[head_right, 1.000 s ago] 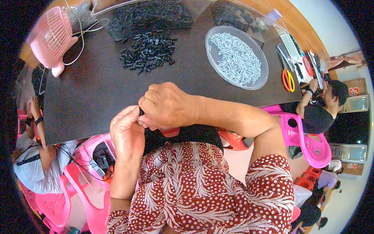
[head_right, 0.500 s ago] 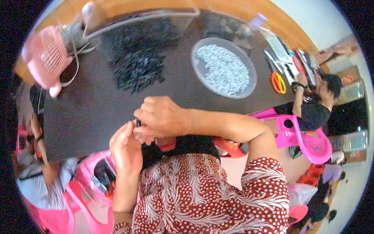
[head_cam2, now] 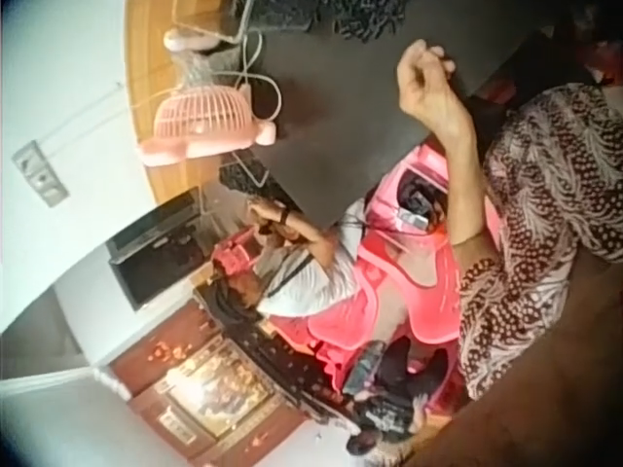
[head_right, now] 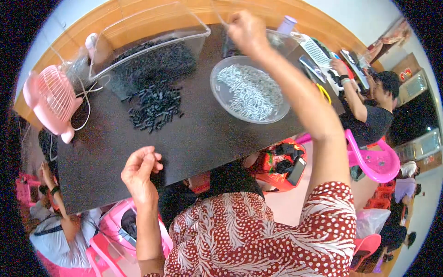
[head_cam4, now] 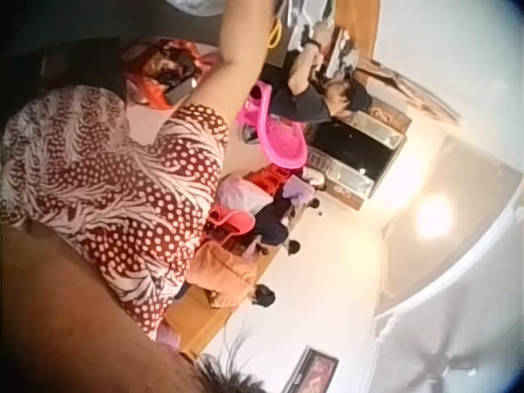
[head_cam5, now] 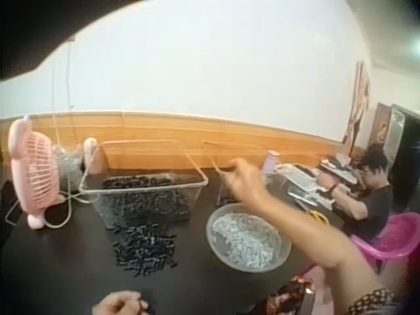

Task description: The person inserts small white plastic inserts into black plastic connectors by hand at a workbench.

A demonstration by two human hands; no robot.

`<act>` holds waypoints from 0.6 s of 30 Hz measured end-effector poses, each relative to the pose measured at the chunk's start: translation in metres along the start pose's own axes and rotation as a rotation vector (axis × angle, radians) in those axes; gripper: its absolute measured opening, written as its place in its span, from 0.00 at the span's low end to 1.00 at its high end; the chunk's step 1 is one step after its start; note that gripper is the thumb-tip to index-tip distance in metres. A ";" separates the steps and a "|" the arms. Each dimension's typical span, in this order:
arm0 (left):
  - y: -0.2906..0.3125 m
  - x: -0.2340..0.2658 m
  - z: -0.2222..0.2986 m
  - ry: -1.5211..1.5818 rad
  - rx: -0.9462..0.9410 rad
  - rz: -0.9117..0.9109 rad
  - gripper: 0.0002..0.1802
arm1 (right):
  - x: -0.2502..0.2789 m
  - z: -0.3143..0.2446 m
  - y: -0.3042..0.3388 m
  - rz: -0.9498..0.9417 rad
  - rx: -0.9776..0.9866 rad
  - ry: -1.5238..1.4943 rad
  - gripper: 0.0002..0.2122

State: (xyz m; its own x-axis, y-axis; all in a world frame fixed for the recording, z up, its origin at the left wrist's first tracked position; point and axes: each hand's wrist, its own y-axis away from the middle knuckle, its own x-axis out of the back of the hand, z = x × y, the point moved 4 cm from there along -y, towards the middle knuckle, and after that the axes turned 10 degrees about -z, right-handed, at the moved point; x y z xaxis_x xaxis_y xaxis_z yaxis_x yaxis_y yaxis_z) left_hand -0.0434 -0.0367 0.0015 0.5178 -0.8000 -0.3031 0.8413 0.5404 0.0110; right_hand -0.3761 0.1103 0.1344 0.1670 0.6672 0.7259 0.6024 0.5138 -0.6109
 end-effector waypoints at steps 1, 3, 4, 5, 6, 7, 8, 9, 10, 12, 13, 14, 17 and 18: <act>-0.003 -0.004 0.000 -0.026 -0.030 -0.019 0.07 | 0.001 0.042 -0.018 0.106 0.010 0.184 0.08; -0.002 0.005 -0.007 -0.092 -0.085 0.008 0.06 | -0.002 0.050 -0.034 0.018 -0.064 0.250 0.10; -0.001 0.007 -0.014 -0.098 -0.082 0.023 0.06 | -0.006 0.056 -0.032 0.009 -0.057 0.303 0.10; -0.003 0.007 -0.014 -0.217 -0.110 0.030 0.06 | -0.005 0.066 -0.034 0.002 -0.054 0.362 0.10; -0.005 0.002 -0.009 -0.329 -0.144 0.015 0.06 | 0.008 0.104 -0.032 0.094 0.424 -0.246 0.09; -0.007 0.005 -0.004 -0.395 -0.132 0.025 0.06 | 0.003 0.099 -0.040 0.092 0.424 -0.262 0.09; -0.010 0.008 0.000 -0.404 -0.128 0.036 0.06 | -0.006 0.100 -0.052 -0.035 0.146 0.181 0.09; -0.012 0.011 0.002 -0.427 -0.124 0.035 0.06 | -0.013 0.106 -0.060 -0.164 -0.140 0.621 0.08; -0.014 0.010 0.002 -0.444 -0.123 0.025 0.06 | -0.012 0.115 -0.062 -0.165 -0.143 0.620 0.08; -0.013 0.006 0.001 -0.469 -0.135 0.014 0.06 | -0.013 0.139 -0.064 -0.252 -0.083 0.730 0.07; -0.014 0.006 0.001 -0.500 -0.148 0.014 0.07 | -0.019 0.135 -0.063 -0.259 -0.080 0.724 0.07; -0.015 0.005 0.000 -0.501 -0.144 0.015 0.07 | -0.016 0.121 -0.059 -0.161 -0.063 0.714 0.06; -0.017 0.003 -0.001 -0.556 -0.151 0.027 0.07 | -0.016 0.079 -0.034 0.008 0.054 0.645 0.08; -0.017 0.002 -0.002 -0.585 -0.163 0.015 0.07 | -0.016 0.057 -0.020 0.082 0.158 0.582 0.09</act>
State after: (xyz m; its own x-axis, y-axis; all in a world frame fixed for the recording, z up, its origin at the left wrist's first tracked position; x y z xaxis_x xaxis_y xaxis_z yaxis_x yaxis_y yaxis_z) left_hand -0.0571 -0.0467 -0.0015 0.5678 -0.7773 0.2710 0.8225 0.5490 -0.1487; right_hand -0.4351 0.1200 0.1169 0.6345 0.3265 0.7005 0.4535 0.5766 -0.6796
